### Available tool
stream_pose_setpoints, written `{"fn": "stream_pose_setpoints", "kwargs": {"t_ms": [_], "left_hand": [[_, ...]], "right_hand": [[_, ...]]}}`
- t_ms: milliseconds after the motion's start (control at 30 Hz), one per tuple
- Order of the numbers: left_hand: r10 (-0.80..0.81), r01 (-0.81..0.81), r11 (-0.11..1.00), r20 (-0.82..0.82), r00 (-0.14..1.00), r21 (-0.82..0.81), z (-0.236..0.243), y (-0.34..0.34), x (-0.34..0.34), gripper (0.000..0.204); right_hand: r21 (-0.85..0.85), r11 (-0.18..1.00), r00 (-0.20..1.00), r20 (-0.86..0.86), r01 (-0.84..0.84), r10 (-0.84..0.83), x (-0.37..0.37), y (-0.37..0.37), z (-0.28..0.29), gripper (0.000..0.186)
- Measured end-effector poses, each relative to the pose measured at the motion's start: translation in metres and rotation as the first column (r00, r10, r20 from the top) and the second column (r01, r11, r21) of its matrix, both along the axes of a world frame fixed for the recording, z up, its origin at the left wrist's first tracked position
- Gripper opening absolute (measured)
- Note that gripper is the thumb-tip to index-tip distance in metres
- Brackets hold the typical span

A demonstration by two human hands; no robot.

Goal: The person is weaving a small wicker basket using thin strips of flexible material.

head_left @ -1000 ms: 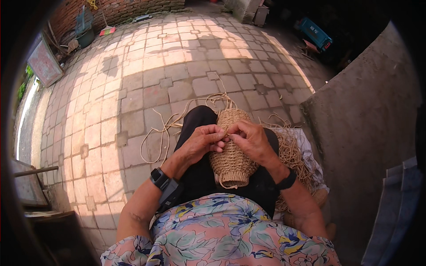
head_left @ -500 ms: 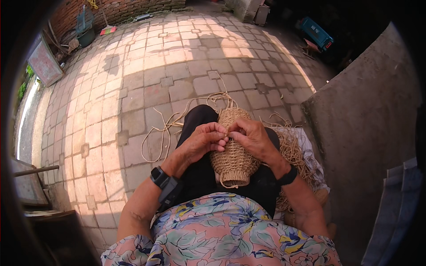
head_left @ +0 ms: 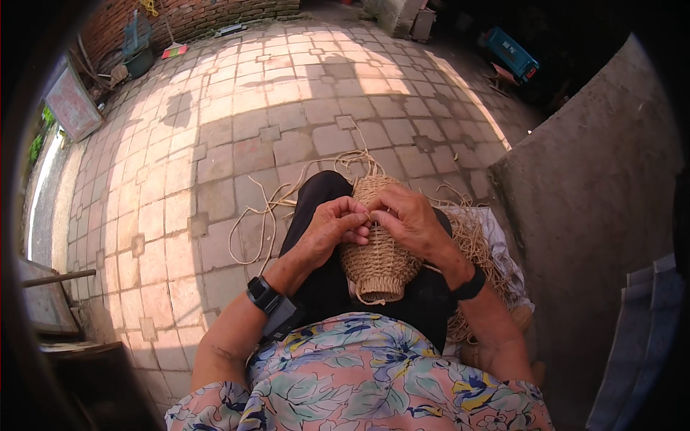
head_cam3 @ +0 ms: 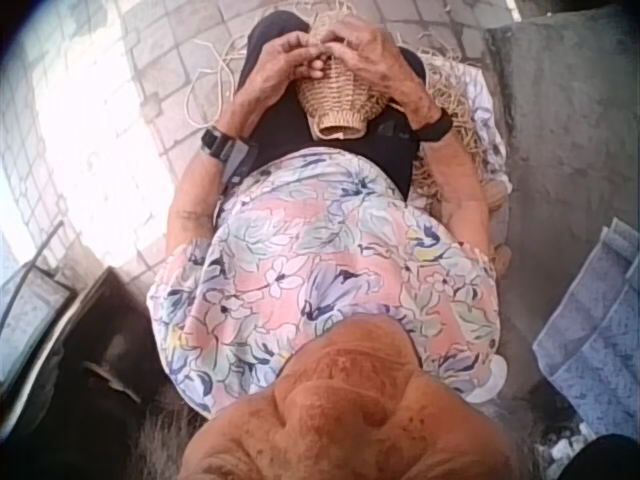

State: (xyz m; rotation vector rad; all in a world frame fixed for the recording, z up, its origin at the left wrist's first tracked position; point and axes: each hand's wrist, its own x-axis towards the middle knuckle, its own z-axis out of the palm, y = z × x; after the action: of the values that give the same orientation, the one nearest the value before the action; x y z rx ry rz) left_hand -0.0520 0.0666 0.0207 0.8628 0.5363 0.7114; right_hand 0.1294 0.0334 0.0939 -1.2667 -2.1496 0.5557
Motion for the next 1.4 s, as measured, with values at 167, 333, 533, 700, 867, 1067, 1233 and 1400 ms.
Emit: {"fn": "stream_pose_setpoints", "kwargs": {"t_ms": [167, 333, 533, 700, 867, 1067, 1233, 1400], "left_hand": [[-0.013, 0.012, 0.999, 0.019, 1.000, 0.046, 0.000, 0.000, -0.001, 0.007], [0.017, -0.023, 0.993, 0.055, 0.998, 0.113, -0.002, -0.002, 0.001, 0.008], [0.188, -0.115, 0.924, -0.172, 0.967, 0.365, 0.003, -0.007, 0.007, 0.017], [0.342, -0.147, 0.827, -0.278, 0.898, 0.543, 0.010, -0.015, 0.013, 0.017], [0.495, -0.140, 0.639, -0.265, 0.827, 0.757, 0.010, -0.016, 0.015, 0.014], [0.530, -0.151, 0.667, -0.321, 0.785, 0.730, 0.014, -0.018, 0.014, 0.013], [0.532, -0.135, 0.661, -0.334, 0.778, 0.738, 0.018, -0.015, 0.015, 0.015], [0.472, 0.036, 0.649, -0.440, 0.764, 0.760, 0.029, -0.006, 0.003, 0.017]], "right_hand": [[0.085, 0.993, 0.995, 0.055, 0.082, -0.087, 0.000, 0.001, -0.011, 0.008], [0.180, 0.961, 0.958, 0.161, 0.208, -0.237, -0.010, 0.001, -0.018, 0.015], [0.111, 0.937, 0.926, 0.151, 0.332, -0.346, -0.015, 0.002, -0.022, 0.024], [0.017, 0.930, 0.925, 0.098, 0.367, -0.367, -0.011, 0.003, -0.026, 0.029], [0.003, 0.940, 0.939, 0.045, 0.342, -0.342, -0.010, 0.002, -0.025, 0.029], [-0.162, 0.947, 0.946, -0.130, 0.276, -0.298, -0.003, -0.001, -0.004, 0.018], [-0.359, 0.928, 0.939, -0.277, 0.097, -0.205, 0.007, -0.010, -0.011, 0.027], [-0.443, 0.897, 0.876, -0.434, -0.005, -0.209, 0.011, -0.005, -0.019, 0.020]]}}
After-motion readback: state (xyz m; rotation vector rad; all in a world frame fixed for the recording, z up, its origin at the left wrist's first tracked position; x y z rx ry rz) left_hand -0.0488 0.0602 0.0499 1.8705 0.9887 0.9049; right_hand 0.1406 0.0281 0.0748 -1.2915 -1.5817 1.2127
